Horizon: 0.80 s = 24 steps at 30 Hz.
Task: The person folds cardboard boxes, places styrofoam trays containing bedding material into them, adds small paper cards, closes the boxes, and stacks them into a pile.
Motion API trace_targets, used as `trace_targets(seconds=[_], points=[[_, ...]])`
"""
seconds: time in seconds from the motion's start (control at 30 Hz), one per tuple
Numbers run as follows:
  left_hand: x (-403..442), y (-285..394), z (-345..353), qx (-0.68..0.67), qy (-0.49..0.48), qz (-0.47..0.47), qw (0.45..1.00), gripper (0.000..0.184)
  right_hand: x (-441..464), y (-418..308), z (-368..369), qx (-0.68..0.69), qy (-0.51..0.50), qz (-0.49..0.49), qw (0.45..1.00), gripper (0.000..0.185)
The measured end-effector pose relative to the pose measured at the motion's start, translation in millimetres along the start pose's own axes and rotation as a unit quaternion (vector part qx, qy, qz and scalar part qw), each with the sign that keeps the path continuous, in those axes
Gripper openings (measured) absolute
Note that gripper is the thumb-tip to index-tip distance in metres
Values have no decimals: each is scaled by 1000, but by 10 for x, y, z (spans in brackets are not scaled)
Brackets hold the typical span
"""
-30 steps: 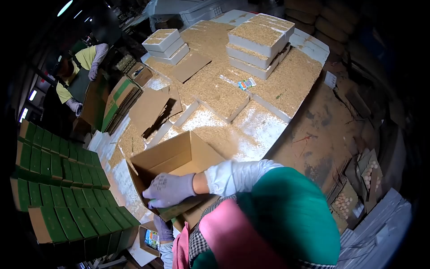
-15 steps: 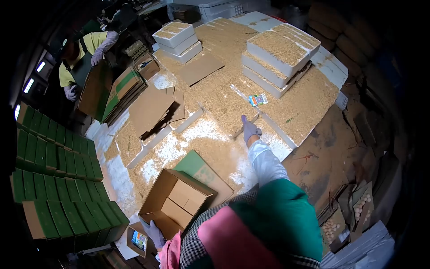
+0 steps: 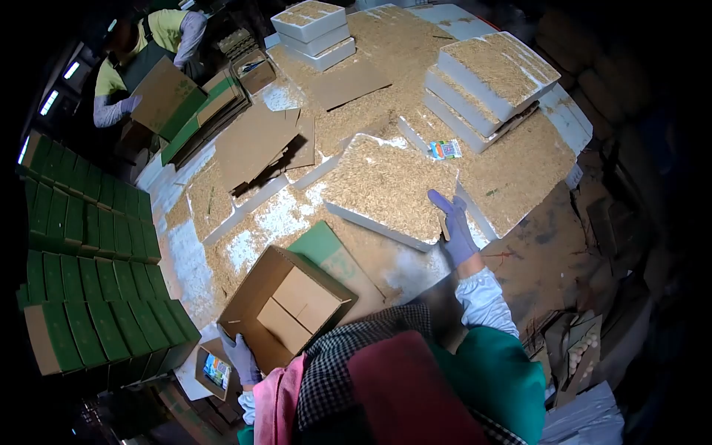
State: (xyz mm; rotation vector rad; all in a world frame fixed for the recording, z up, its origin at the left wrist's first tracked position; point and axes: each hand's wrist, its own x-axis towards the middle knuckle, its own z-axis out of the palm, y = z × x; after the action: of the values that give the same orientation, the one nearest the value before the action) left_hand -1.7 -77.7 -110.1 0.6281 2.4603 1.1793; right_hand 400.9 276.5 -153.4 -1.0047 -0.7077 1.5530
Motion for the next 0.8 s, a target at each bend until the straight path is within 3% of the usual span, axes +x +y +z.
trace_targets(seconds=[0.1,0.17,0.2,0.23,0.3,0.37,0.4,0.43,0.57,0.6,0.63,0.7,0.77,0.8], points=[[193,168,182,-7,-8,48,999,57,-397,-703,551,-217,-183,-57,957,45],[375,528,281,-25,-46,64,997,55,-783,-1042,1278,-83,-224,144,960,41],[446,563,345,-66,-50,58,995,54,-837,-1004,1340,-88,-233,145,958,41],[501,546,395,-108,-55,56,991,54,-863,-997,1350,-309,-324,-20,894,50],[535,458,442,-124,-59,75,988,54,-1047,-1003,1652,-508,-388,-189,745,60],[500,379,425,-142,-67,95,983,54,-1296,-972,2125,-432,-254,97,860,86],[447,349,389,-156,-81,125,976,55,-1262,-882,2192,-501,-259,90,821,105],[415,344,360,-171,-96,157,968,55,-1311,-794,2316,-501,-275,102,814,104],[349,409,291,-208,-94,131,965,54,-1317,-427,2528,-517,-376,154,753,100],[338,404,269,-250,-74,111,959,54,-1205,-227,2421,-512,-410,115,746,99],[352,327,255,-250,-77,116,958,54,-1083,-48,2312,-486,-411,146,757,100],[455,179,246,-141,-95,130,977,56,-958,87,2198,-536,-437,118,713,99],[555,515,156,-92,-74,116,986,56,-821,263,2084,-580,-465,73,665,87],[710,713,129,-43,-61,179,981,55,-895,230,2154,-644,-436,49,627,78]])
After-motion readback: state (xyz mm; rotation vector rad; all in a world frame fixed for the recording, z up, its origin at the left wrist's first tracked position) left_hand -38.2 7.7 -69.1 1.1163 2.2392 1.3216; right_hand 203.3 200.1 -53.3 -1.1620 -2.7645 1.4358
